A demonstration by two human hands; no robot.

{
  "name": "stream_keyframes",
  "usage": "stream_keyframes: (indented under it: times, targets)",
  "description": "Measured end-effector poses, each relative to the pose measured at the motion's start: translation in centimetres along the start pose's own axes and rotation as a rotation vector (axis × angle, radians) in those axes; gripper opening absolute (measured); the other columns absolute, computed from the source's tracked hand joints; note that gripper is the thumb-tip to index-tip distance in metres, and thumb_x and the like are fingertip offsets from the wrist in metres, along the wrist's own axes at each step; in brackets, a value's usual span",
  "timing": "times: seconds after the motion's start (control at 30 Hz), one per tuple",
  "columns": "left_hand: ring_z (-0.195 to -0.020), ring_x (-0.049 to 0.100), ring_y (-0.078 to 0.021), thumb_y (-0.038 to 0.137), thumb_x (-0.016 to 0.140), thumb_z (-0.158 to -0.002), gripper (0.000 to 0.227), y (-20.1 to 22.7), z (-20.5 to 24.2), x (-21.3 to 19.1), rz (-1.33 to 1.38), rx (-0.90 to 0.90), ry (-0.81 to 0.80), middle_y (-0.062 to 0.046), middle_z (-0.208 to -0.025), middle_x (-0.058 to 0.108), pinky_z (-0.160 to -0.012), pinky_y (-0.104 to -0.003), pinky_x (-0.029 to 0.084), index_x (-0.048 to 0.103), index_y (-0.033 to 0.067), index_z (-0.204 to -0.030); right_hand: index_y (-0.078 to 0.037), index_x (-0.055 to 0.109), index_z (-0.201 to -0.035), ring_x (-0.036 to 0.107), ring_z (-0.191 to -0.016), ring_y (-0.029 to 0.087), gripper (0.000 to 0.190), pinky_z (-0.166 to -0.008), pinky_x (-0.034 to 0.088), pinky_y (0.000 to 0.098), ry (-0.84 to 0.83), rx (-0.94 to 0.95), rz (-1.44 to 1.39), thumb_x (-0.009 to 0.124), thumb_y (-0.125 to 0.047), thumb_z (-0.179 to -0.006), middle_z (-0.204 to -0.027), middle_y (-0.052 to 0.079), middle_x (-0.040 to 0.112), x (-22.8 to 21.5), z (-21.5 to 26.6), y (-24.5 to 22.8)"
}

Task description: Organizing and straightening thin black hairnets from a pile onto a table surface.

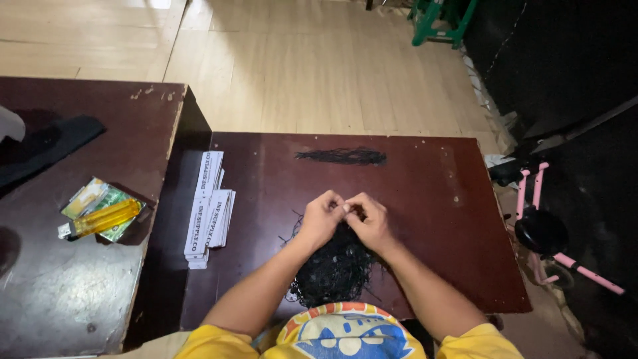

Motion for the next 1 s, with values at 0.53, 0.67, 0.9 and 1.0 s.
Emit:
stream_keyframes:
  times: [0.53,0.67,0.9,1.0]
  targets:
    - [-0.089,0.073,-0.0373,0.026,0.081,-0.081,0.031,0.4,1.3,-1.6,-0.229,0.069,-0.193,-0.012,-0.082,0.074,-0.074,-0.047,0.056,0.077,0.0186,-0.110,-0.009,0.073,-0.095,0.069,-0.069,0.027,0.007,-0.065,0.055,0.0384,0.083,0.067,-0.012,0.072,-0.005,-0.089,-0.073,0.009,0.069,0.4,0.8,0.7]
    - [-0.078,0.071,-0.0274,0.029,0.076,-0.085,0.013,-1.7,0.7,-1.3,-0.164,0.032,-0.185,-0.006,-0.071,0.071,-0.071,-0.038,0.054,0.077,0.0192,-0.092,-0.008,0.074,-0.097,0.064,-0.066,0.020,0.012,-0.065,0.053,0.0354,0.129,0.182,-0.067,0.064,-0.003,-0.093,-0.067,0.007,0.066,0.2,0.8,1.0]
    - [-0.065,0.068,-0.0147,0.009,0.074,-0.087,0.008,-1.3,0.2,-3.9,0.557,0.008,-0.336,-0.010,-0.067,0.072,-0.066,-0.026,0.052,0.073,0.0010,-0.088,-0.005,0.059,-0.107,0.065,-0.065,0.015,0.011,-0.060,0.056,0.0257,0.404,0.472,-0.327,0.049,-0.002,-0.102,-0.075,0.009,0.066,-0.1,1.7,6.0]
    - [-0.061,0.070,-0.0191,0.008,0.075,-0.087,0.010,-3.8,-0.8,-4.2,0.798,-0.008,-0.317,-0.016,-0.063,0.071,-0.063,-0.026,0.053,0.071,-0.0009,-0.088,-0.005,0.056,-0.108,0.063,-0.062,0.013,0.011,-0.056,0.053,0.0228,0.459,0.460,-0.306,0.047,0.000,-0.104,-0.077,0.008,0.063,-1.5,1.2,6.2]
Point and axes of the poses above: each hand's wrist, its own z-axis away from the middle knuckle, its own x-axis out of the palm, y = z × x, the point moved 2 cm from there along -z, towards the middle knuckle
